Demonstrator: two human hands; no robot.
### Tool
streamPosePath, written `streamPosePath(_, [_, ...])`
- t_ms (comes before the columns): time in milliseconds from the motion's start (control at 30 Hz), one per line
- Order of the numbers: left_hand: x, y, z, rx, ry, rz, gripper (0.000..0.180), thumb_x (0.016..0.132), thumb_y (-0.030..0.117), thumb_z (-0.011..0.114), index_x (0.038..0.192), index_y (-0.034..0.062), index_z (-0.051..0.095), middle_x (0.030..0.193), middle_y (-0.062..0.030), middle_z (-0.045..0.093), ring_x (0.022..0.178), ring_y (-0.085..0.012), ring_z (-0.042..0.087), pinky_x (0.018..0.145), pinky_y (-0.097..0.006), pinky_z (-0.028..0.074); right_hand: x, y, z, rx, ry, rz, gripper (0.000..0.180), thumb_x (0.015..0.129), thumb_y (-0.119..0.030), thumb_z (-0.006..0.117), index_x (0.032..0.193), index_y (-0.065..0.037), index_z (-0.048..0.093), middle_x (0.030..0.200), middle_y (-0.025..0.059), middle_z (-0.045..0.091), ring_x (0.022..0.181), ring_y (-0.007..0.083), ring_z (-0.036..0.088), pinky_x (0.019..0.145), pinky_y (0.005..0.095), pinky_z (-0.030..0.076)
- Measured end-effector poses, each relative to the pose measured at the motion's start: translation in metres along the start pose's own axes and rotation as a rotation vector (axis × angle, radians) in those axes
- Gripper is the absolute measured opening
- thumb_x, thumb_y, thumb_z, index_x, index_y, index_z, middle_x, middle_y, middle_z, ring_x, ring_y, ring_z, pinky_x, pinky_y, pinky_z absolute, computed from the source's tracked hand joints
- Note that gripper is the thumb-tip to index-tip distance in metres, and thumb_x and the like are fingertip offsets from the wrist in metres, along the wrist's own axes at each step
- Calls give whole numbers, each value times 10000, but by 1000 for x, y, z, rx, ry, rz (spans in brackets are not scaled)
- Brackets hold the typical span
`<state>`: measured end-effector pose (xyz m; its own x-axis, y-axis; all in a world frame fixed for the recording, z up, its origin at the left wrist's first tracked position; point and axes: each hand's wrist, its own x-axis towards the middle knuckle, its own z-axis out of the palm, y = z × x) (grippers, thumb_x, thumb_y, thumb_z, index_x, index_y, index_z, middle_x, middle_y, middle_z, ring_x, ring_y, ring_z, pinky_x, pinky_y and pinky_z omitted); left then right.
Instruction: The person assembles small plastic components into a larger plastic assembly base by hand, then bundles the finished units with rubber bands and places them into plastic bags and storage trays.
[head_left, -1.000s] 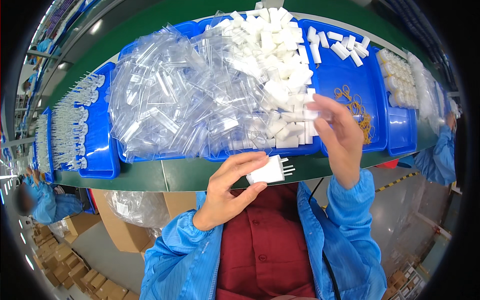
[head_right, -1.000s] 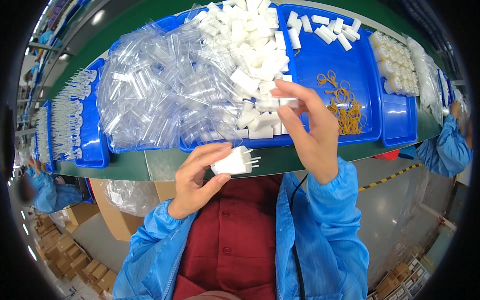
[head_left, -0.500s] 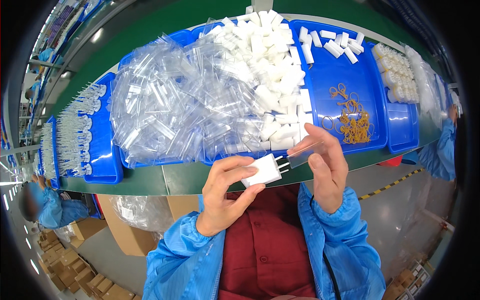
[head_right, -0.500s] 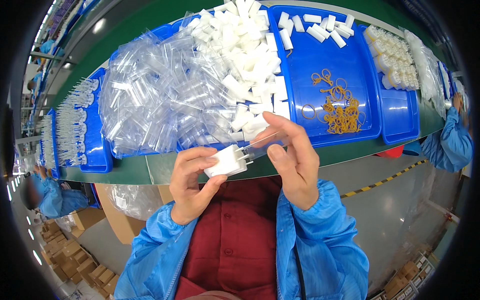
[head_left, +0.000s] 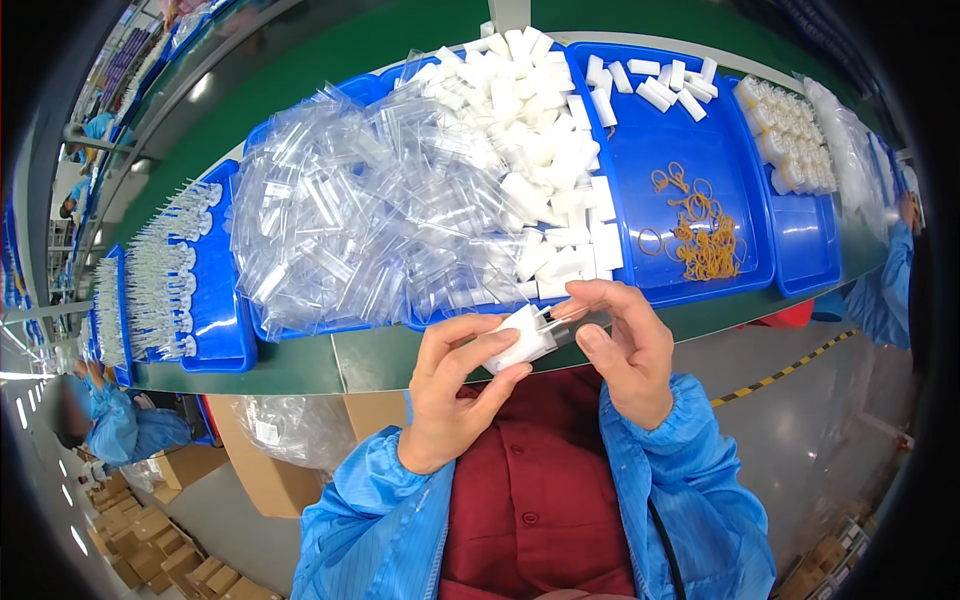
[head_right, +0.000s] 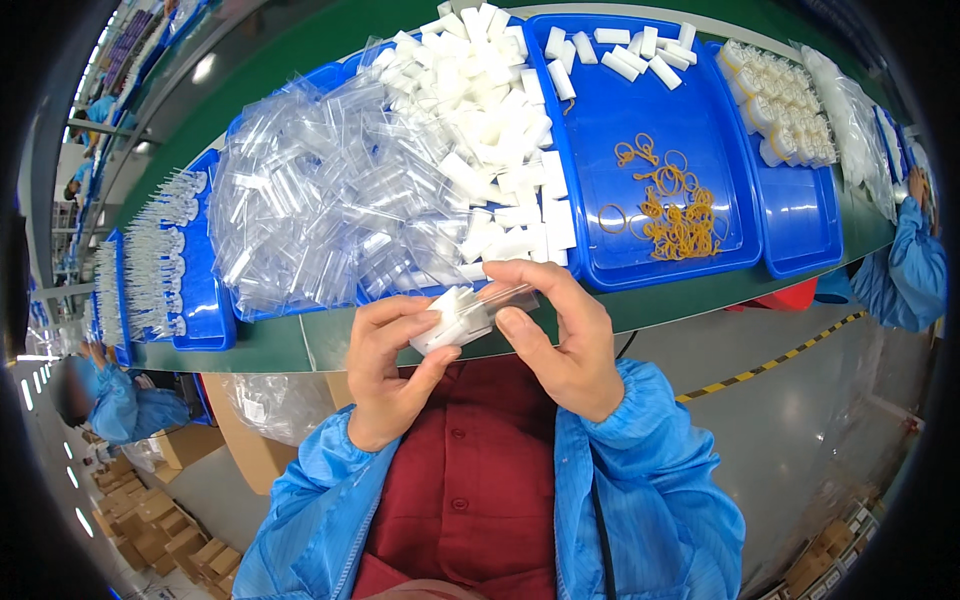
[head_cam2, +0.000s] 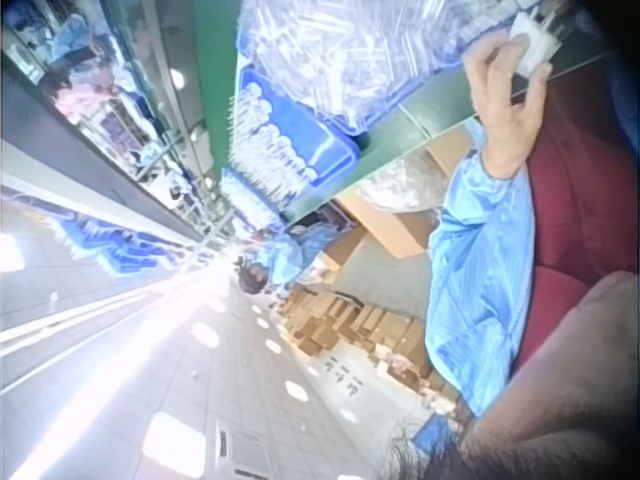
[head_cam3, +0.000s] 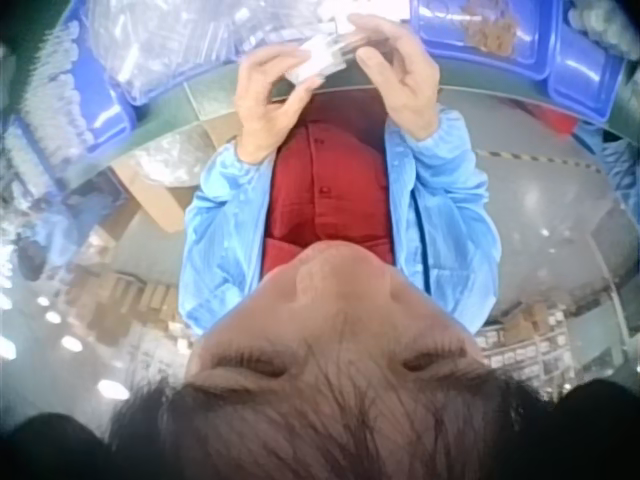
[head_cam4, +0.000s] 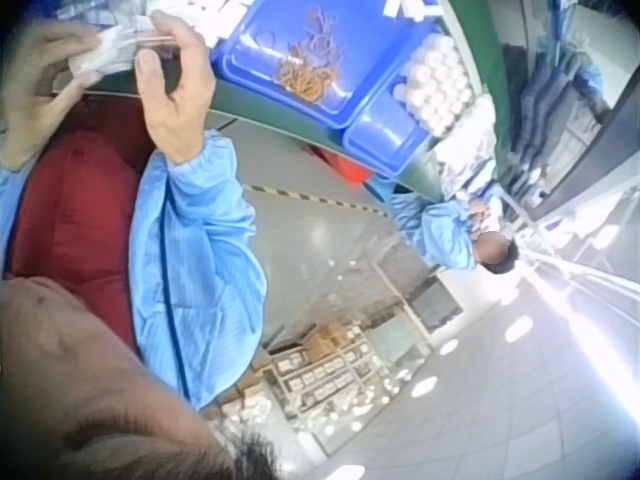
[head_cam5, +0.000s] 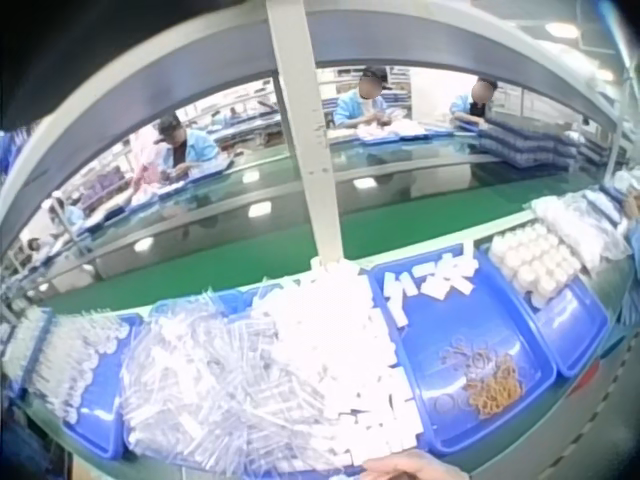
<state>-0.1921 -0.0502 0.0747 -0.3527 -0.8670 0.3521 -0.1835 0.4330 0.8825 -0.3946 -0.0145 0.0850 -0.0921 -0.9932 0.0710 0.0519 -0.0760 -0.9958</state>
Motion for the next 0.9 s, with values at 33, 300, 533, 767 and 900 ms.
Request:
streamPosePath(33, [2,2,0,69,-36,30,418,750,-17,820,1130,44,658,1179,-154,611,1062,-287,633,849,-345,551,-2,2,2,-2,21,-14,344,952,-83,617,1282,7,591,1104,118,675,1038,179,621,937,310,473])
streamPosePath(300, [4,-1,-5,103,-168,19,370,803,-29,773,1137,18,622,1312,-186,526,1146,-269,592,885,-338,549,-5,14,4,-173,90,-155,313,877,-30,670,1188,-25,639,1056,82,713,964,229,638,893,338,465])
streamPosePath(533, [1,0,-3,28,-169,-70,320,816,-58,747,1109,-5,631,1322,-177,522,1201,-271,572,918,-353,557,-3,9,-1,-235,20,-237,300,872,-48,686,1169,-34,651,1058,84,712,951,239,638,878,346,446])
streamPosePath(767, [1,0,-1,-58,-125,-92,300,770,-22,793,1045,32,686,1257,-144,607,1134,-278,605,935,-358,508,0,7,-8,-326,-53,-316,278,877,-91,699,1151,-54,675,1062,77,691,973,250,609,899,360,423])
streamPosePath(900, [1,1,-1,-54,-102,-112,289,774,-7,800,1045,36,710,1260,-139,612,1137,-273,605,941,-356,504,2,5,-8,-389,-28,-346,268,874,-98,705,1140,-70,684,1040,74,686,991,259,596,893,361,424])
